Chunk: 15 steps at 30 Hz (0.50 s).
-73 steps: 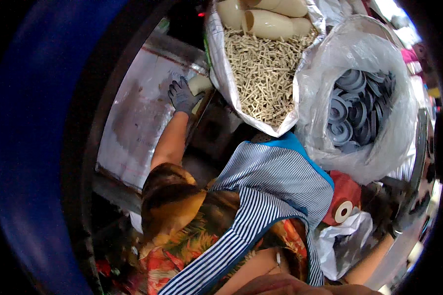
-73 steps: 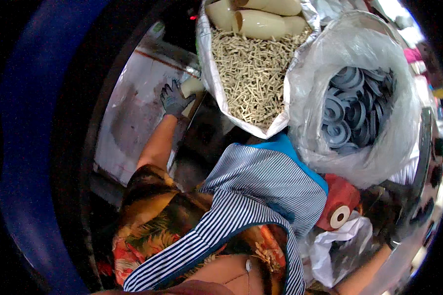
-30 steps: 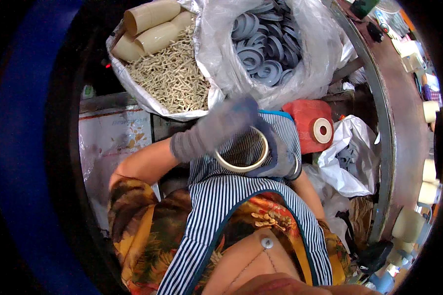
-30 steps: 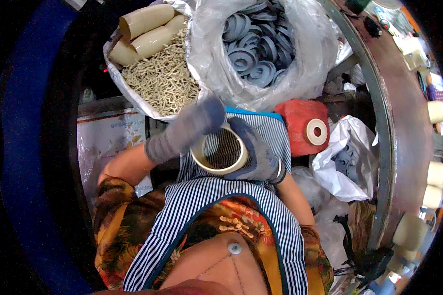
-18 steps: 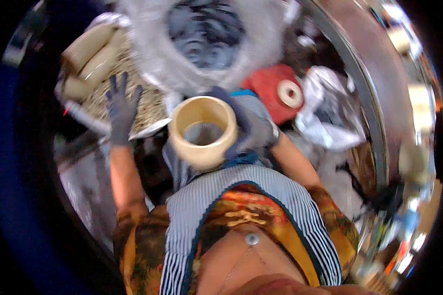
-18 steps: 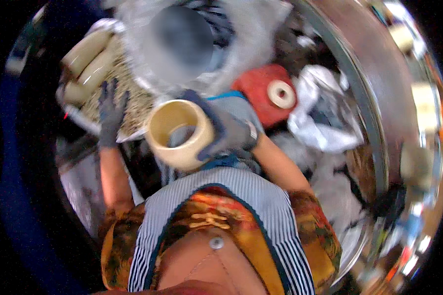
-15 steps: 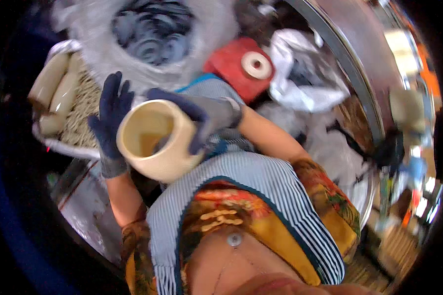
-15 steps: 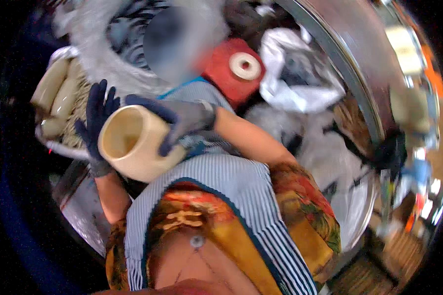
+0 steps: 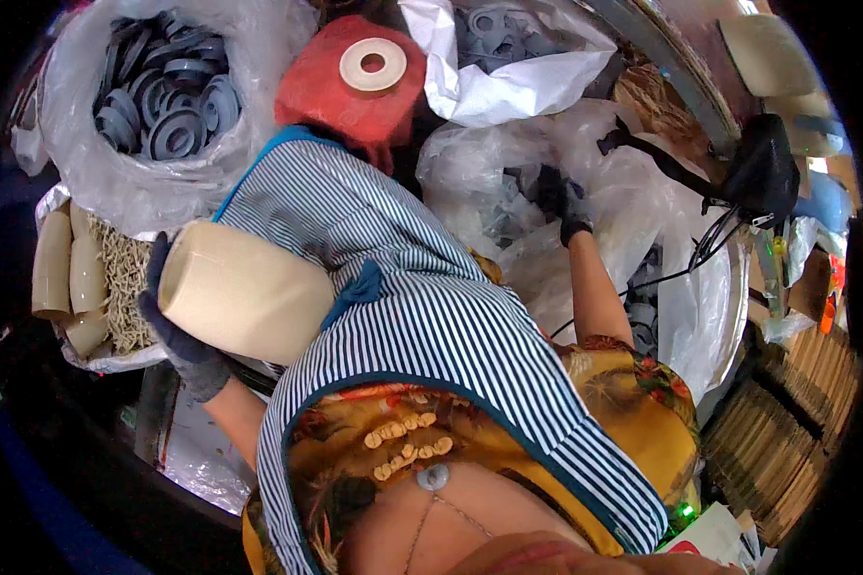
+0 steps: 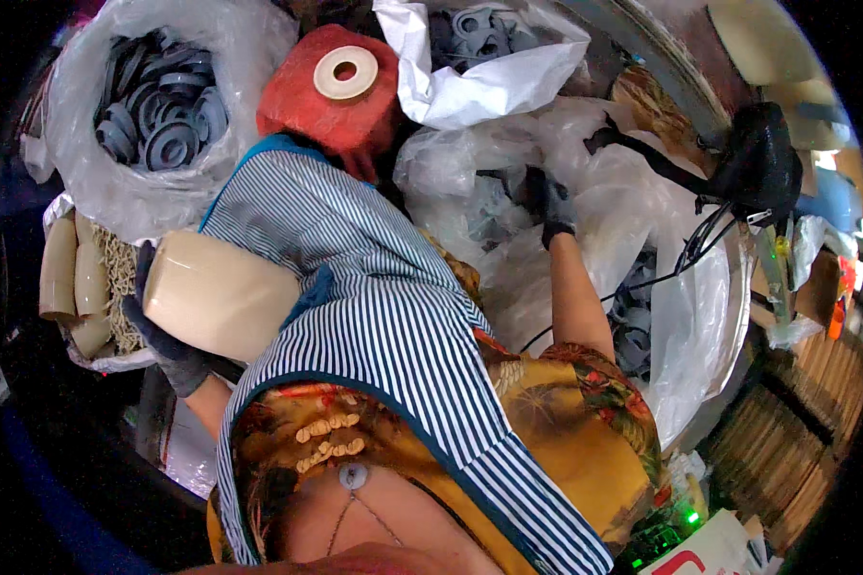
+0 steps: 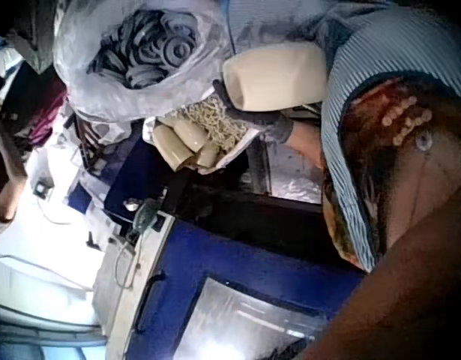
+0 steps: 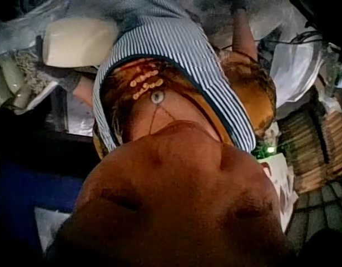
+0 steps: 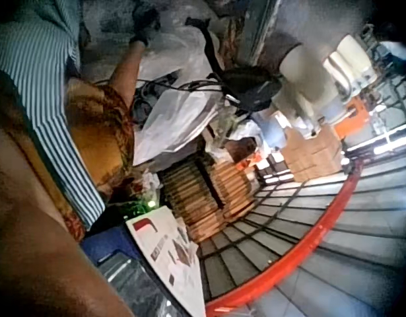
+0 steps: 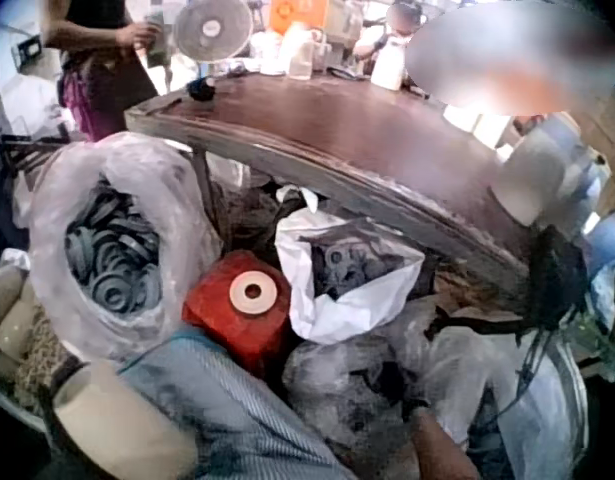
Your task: The person repeatedly picks up a beige plastic pitcher body and a grey lid, then presses the lid onto the pitcher. After each assembly, the person places the completed pitcher on a nearby table. The process is repeated continuously with new parts from surrounding bags.
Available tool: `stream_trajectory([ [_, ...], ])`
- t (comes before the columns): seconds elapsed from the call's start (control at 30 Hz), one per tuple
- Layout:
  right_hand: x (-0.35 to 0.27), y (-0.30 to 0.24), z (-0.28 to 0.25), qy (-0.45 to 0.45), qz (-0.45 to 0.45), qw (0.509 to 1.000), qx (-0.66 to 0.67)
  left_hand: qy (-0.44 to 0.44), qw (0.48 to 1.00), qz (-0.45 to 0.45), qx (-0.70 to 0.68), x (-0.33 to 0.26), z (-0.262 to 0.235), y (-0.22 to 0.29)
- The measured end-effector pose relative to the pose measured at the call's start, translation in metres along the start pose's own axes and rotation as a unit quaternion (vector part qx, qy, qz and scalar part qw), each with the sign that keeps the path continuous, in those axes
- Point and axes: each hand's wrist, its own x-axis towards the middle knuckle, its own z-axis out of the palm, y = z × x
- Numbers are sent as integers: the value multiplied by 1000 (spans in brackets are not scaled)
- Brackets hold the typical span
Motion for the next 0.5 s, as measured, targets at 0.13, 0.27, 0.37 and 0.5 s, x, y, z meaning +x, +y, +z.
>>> stream_trajectory([
  [0.13,37,50,14,-71,-1,945,-321,-17,999,-32,-3,-2,14,-24],
  [0.27,25,165,108,-217,88,825,-515,6,998,-35,42,-4,36,-21],
  [0.37,-18,175,138,-417,38,732,-538,-23,998,-45,24,-3,21,-18],
  [0.5,40,171,63,-503,-229,730,-402,-31,997,-49,41,-5,15,-17],
])
